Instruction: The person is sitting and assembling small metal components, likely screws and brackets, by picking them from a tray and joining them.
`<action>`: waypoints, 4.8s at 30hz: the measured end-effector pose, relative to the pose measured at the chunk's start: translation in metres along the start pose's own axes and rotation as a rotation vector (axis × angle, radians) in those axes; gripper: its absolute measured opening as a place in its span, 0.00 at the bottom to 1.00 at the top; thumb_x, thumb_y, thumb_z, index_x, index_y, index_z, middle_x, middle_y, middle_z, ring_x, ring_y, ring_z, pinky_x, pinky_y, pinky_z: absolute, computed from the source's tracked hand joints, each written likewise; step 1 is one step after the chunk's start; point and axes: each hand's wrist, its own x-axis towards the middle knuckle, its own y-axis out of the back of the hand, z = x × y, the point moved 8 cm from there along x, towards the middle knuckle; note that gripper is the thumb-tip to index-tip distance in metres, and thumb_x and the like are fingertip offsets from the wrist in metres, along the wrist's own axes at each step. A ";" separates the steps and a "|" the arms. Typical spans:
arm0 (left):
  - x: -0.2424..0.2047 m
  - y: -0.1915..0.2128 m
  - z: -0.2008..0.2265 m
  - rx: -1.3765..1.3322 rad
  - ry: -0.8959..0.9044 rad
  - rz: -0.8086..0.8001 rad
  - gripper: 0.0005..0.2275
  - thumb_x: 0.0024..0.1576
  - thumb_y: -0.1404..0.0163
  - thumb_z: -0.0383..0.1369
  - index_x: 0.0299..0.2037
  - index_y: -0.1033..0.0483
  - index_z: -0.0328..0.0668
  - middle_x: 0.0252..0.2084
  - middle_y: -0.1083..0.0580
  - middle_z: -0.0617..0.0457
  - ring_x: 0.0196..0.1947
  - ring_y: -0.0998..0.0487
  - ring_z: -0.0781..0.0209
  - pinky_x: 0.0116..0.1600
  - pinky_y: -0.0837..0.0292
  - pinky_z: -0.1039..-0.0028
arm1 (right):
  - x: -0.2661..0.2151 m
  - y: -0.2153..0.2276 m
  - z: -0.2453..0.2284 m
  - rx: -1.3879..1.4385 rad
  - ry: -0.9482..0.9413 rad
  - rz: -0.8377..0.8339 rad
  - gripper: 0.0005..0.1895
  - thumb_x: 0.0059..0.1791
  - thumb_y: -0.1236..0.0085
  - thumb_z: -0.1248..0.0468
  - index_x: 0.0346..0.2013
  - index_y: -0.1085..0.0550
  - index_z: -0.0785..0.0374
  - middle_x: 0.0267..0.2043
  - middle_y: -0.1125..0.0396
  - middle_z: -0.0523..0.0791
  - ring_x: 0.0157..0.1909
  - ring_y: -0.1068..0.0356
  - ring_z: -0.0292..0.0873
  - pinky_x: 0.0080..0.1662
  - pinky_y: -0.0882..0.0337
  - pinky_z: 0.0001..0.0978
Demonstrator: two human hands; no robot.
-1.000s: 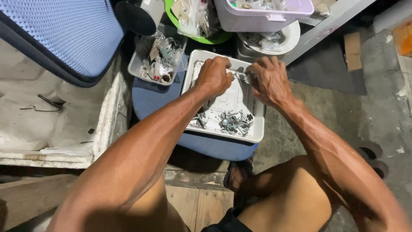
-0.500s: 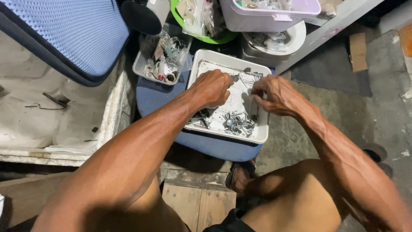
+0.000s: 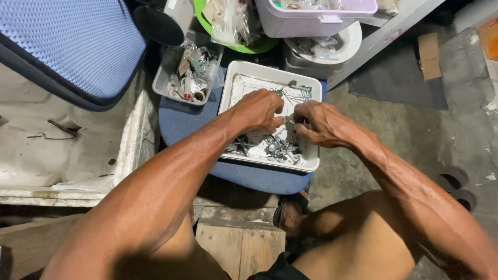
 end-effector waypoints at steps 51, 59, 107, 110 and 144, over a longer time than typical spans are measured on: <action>-0.001 0.068 0.010 -0.320 0.091 0.339 0.06 0.48 0.41 0.33 0.27 0.20 0.39 0.21 0.23 0.42 0.28 0.17 0.43 0.35 0.22 0.55 | -0.005 0.066 0.012 0.430 0.036 0.496 0.07 0.48 0.39 0.75 0.41 0.22 0.67 0.24 0.35 0.47 0.30 0.35 0.40 0.40 0.31 0.37; -0.010 0.057 0.006 -0.110 0.111 0.301 0.15 0.57 0.45 0.28 0.53 0.24 0.30 0.44 0.21 0.31 0.48 0.18 0.35 0.50 0.20 0.50 | 0.012 0.037 0.031 -0.207 0.097 0.636 0.07 0.49 0.39 0.68 0.42 0.23 0.55 0.42 0.31 0.45 0.50 0.32 0.51 0.50 0.37 0.46; -0.031 0.057 0.062 -1.092 0.222 0.177 0.13 0.53 0.44 0.27 0.43 0.21 0.19 0.35 0.21 0.31 0.32 0.14 0.49 0.38 0.11 0.66 | -0.031 0.063 -0.023 0.384 0.177 0.559 0.05 0.51 0.34 0.69 0.41 0.20 0.60 0.29 0.28 0.45 0.34 0.28 0.41 0.43 0.27 0.37; -0.036 0.066 0.065 -1.135 0.242 0.215 0.13 0.52 0.44 0.25 0.44 0.21 0.18 0.36 0.21 0.30 0.32 0.14 0.49 0.40 0.11 0.67 | -0.027 0.063 -0.031 0.521 0.121 0.534 0.04 0.52 0.37 0.68 0.42 0.21 0.61 0.27 0.27 0.45 0.32 0.28 0.38 0.43 0.26 0.35; -0.055 0.111 0.001 -0.856 0.359 0.466 0.10 0.56 0.44 0.32 0.35 0.26 0.30 0.21 0.23 0.38 0.16 0.20 0.59 0.21 0.18 0.77 | -0.006 0.057 -0.024 0.629 0.102 0.396 0.14 0.47 0.34 0.73 0.46 0.25 0.70 0.35 0.28 0.54 0.37 0.26 0.45 0.43 0.24 0.40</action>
